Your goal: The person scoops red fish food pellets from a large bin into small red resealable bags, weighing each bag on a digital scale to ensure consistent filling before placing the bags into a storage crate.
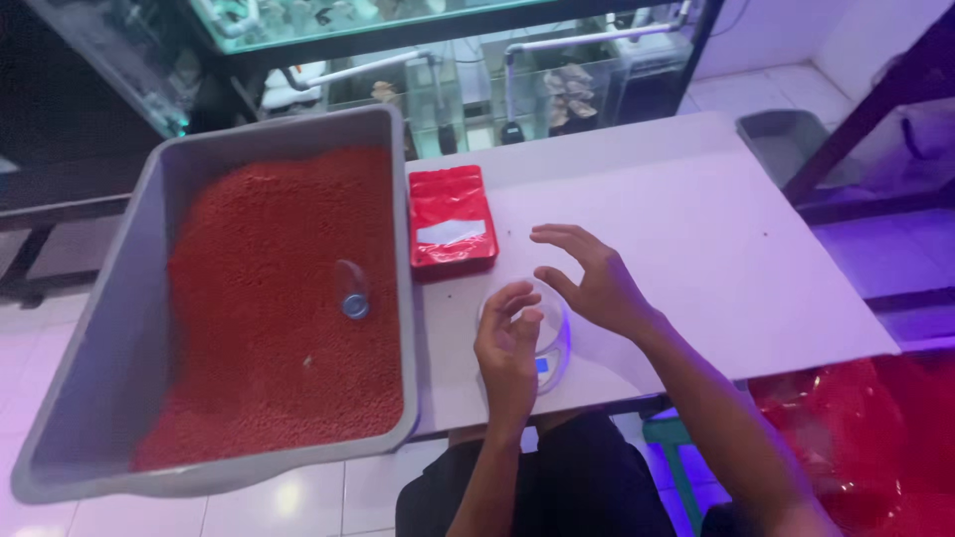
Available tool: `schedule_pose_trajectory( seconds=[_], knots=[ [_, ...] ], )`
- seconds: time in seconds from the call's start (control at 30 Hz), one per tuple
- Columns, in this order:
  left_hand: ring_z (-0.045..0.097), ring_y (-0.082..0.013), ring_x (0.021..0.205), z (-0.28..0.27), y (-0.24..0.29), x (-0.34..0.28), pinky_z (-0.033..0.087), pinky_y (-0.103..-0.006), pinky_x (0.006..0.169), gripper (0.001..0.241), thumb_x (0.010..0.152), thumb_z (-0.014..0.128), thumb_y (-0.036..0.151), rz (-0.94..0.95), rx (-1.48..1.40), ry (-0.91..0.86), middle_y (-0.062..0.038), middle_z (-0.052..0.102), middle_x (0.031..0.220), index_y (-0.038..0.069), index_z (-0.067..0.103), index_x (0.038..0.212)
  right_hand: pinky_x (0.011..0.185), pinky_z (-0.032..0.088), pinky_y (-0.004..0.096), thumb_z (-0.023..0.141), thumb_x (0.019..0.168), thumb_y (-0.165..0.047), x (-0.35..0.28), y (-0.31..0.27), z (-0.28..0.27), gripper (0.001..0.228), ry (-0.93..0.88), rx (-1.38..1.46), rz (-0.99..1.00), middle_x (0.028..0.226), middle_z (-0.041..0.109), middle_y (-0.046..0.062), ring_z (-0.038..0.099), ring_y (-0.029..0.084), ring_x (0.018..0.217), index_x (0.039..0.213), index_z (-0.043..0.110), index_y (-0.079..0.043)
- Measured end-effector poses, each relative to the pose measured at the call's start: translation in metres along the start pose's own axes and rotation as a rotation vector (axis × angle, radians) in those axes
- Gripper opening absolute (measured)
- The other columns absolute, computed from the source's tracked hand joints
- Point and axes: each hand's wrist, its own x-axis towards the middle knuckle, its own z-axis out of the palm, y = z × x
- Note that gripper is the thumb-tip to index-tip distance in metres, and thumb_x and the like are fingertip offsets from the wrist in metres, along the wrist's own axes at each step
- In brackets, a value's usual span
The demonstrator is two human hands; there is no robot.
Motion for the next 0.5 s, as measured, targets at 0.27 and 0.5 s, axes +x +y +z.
schedule_pose_trajectory(
  seconds=[0.27,0.5],
  knots=[
    [0.067,-0.0236,0.110,-0.032,0.016,-0.018,0.056,-0.0370,0.094,0.036,0.098,0.065,0.028,-0.067,0.044,0.070,-0.014,0.066,0.111,0.003,0.064,0.125,0.099,0.055,0.052,0.080,0.086,-0.017,0.057,0.029,0.079,0.034,-0.209,-0.167,-0.153,0.116,0.073,0.015,0.069,0.040,0.111,0.118,0.073,-0.007],
    [0.068,-0.0285,0.110,-0.051,0.030,-0.023,0.055,-0.0421,0.098,0.037,0.099,0.063,0.032,-0.098,0.100,0.110,-0.017,0.066,0.112,0.006,0.063,0.126,0.116,0.041,0.053,0.074,0.093,-0.029,0.069,0.072,0.117,0.026,-0.369,-0.369,-0.119,0.114,0.076,0.009,0.072,0.033,0.110,0.114,0.077,-0.014]
  ],
)
